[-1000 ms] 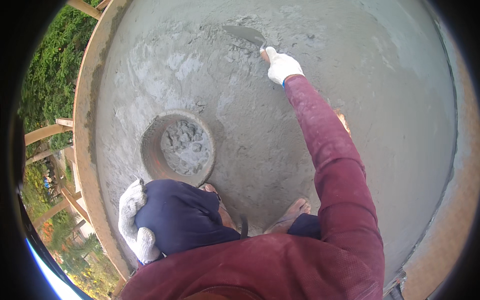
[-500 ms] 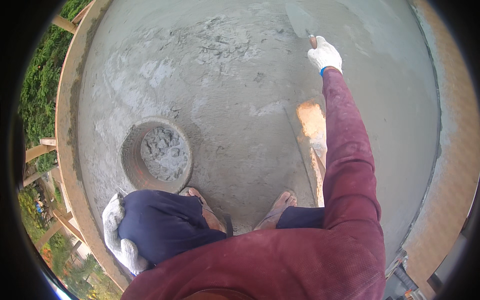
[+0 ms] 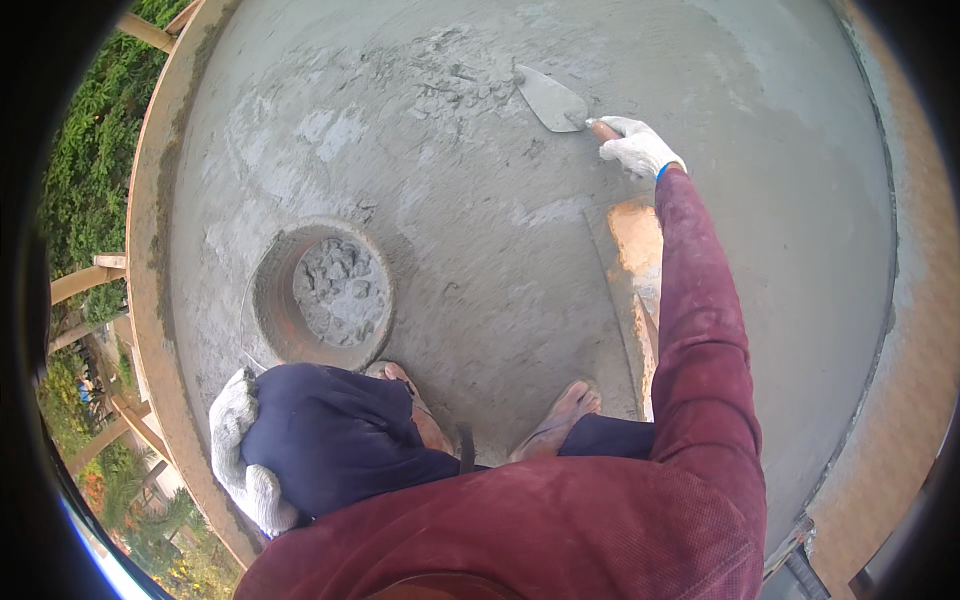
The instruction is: The person smooths a freshly poured concrete floor using a wooden float and a trowel. They repeatedly scoop wet concrete from a bucket and spread it to fill low spots, then level the surface with the float.
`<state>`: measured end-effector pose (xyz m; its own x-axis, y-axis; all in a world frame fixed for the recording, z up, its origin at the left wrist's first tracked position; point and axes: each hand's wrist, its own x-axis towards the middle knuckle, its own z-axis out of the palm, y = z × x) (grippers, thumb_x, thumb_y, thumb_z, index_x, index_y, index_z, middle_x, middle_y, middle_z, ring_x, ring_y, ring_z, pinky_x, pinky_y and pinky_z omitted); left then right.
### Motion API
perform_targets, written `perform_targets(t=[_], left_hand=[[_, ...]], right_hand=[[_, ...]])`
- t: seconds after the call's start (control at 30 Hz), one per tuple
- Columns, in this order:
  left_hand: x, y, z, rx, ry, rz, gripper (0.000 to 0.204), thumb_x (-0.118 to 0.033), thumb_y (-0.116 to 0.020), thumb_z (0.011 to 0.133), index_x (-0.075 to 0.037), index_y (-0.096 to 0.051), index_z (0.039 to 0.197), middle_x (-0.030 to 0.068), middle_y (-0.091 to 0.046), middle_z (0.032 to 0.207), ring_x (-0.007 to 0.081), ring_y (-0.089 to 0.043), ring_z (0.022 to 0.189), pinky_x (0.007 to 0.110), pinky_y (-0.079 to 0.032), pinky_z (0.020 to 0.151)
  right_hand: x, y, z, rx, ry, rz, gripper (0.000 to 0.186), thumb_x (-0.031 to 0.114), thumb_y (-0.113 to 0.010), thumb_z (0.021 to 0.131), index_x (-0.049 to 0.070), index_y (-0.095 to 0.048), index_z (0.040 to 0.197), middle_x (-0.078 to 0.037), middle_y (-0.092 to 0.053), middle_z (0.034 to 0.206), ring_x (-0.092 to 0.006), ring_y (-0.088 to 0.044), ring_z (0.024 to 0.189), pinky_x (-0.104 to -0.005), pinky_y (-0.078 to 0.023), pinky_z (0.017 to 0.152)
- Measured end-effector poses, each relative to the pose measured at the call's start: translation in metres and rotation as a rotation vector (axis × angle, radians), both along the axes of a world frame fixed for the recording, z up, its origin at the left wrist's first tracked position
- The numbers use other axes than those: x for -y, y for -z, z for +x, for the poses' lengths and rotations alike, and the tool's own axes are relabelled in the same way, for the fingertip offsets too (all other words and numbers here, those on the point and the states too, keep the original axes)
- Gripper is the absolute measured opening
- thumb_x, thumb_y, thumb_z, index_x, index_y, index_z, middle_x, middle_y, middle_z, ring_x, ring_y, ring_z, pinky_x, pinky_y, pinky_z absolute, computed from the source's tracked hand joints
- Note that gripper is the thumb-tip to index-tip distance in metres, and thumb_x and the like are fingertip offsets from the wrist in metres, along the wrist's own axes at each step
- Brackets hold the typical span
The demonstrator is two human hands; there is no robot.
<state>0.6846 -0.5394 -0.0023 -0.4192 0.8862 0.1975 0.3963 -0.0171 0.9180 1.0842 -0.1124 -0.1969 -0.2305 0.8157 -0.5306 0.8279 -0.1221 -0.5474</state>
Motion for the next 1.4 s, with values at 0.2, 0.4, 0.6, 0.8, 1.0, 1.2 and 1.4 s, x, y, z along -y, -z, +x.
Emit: perform_targets(t=[0.2, 0.4, 0.6, 0.8, 1.0, 1.2, 1.4], left_hand=[[-0.002, -0.008, 0.008, -0.01, -0.091, -0.106, 0.075, -0.063, -0.072, 0.082, 0.006, -0.068, 0.111, 0.0265, -0.065, 0.125, 0.045, -0.056, 0.128, 0.058, -0.041, 0.111], [0.005, -0.009, 0.006, -0.017, -0.116, -0.084, 0.077, -0.066, -0.072, 0.082, 0.006, -0.069, 0.108, 0.0262, -0.065, 0.125, 0.0445, -0.058, 0.127, 0.057, -0.043, 0.109], [0.005, -0.005, -0.006, 0.005, 0.035, -0.033, 0.076, -0.067, -0.074, 0.079, 0.003, -0.071, 0.108, 0.0258, -0.067, 0.121, 0.0462, -0.059, 0.125, 0.059, -0.042, 0.11], [0.002, -0.025, -0.007, -0.009, 0.221, 0.007, 0.079, -0.07, -0.073, 0.078, 0.005, -0.073, 0.104, 0.0248, -0.07, 0.116, 0.0447, -0.062, 0.119, 0.06, -0.043, 0.109], [-0.015, -0.069, 0.008, -0.069, 0.235, -0.147, 0.071, -0.064, -0.069, 0.087, 0.005, -0.072, 0.105, 0.0232, -0.071, 0.113, 0.0407, -0.066, 0.112, 0.052, -0.048, 0.103], [-0.052, -0.063, 0.053, 0.376, 1.07, 0.172, 0.046, -0.039, -0.076, 0.091, 0.004, -0.071, 0.105, 0.0213, -0.071, 0.108, 0.0415, -0.068, 0.105, 0.051, -0.051, 0.098], [-0.034, -0.064, 0.087, -0.289, 0.906, -0.228, 0.04, -0.037, -0.077, 0.087, -0.007, -0.075, 0.115, 0.0092, -0.072, 0.11, 0.0323, -0.068, 0.105, 0.043, -0.052, 0.092]], right_hand=[[0.022, 0.003, -0.023, -0.088, 0.017, -0.018, 0.065, 0.027, -0.071, 0.078, 0.021, -0.063, 0.142, -0.005, -0.069, 0.109, -0.0166, -0.062, 0.083, -0.0329, -0.054, 0.066], [0.047, -0.016, -0.004, -0.134, 0.033, -0.016, 0.065, 0.025, -0.07, 0.078, 0.02, -0.063, 0.143, -0.003, -0.069, 0.104, -0.0137, -0.061, 0.079, -0.0323, -0.052, 0.062], [0.061, -0.08, -0.016, -0.16, -0.217, 0.021, 0.068, 0.022, -0.072, 0.075, 0.011, -0.064, 0.141, -0.005, -0.07, 0.12, -0.0178, -0.064, 0.1, -0.0319, -0.052, 0.091], [0.117, -0.153, -0.094, -0.095, -0.73, 0.35, 0.057, 0.012, -0.064, 0.082, 0.011, -0.063, 0.139, -0.016, -0.072, 0.118, -0.0304, -0.072, 0.101, -0.0385, -0.056, 0.09], [0.116, -0.142, -0.099, 0.138, -0.672, 0.691, 0.051, 0.012, -0.063, 0.088, 0.007, -0.057, 0.139, -0.018, -0.071, 0.101, -0.0396, -0.07, 0.091, -0.0455, -0.057, 0.082], [0.077, -0.029, -0.069, -0.043, -0.43, 0.229, 0.052, 0.038, -0.052, 0.1, 0.002, -0.057, 0.137, -0.026, -0.065, 0.132, -0.0428, -0.06, 0.125, -0.0451, -0.046, 0.105], [0.089, 0.004, -0.078, -0.07, -0.29, 0.171, 0.056, 0.041, -0.052, 0.101, 0.003, -0.055, 0.143, -0.026, -0.062, 0.138, -0.0428, -0.056, 0.131, -0.0446, -0.044, 0.109]])
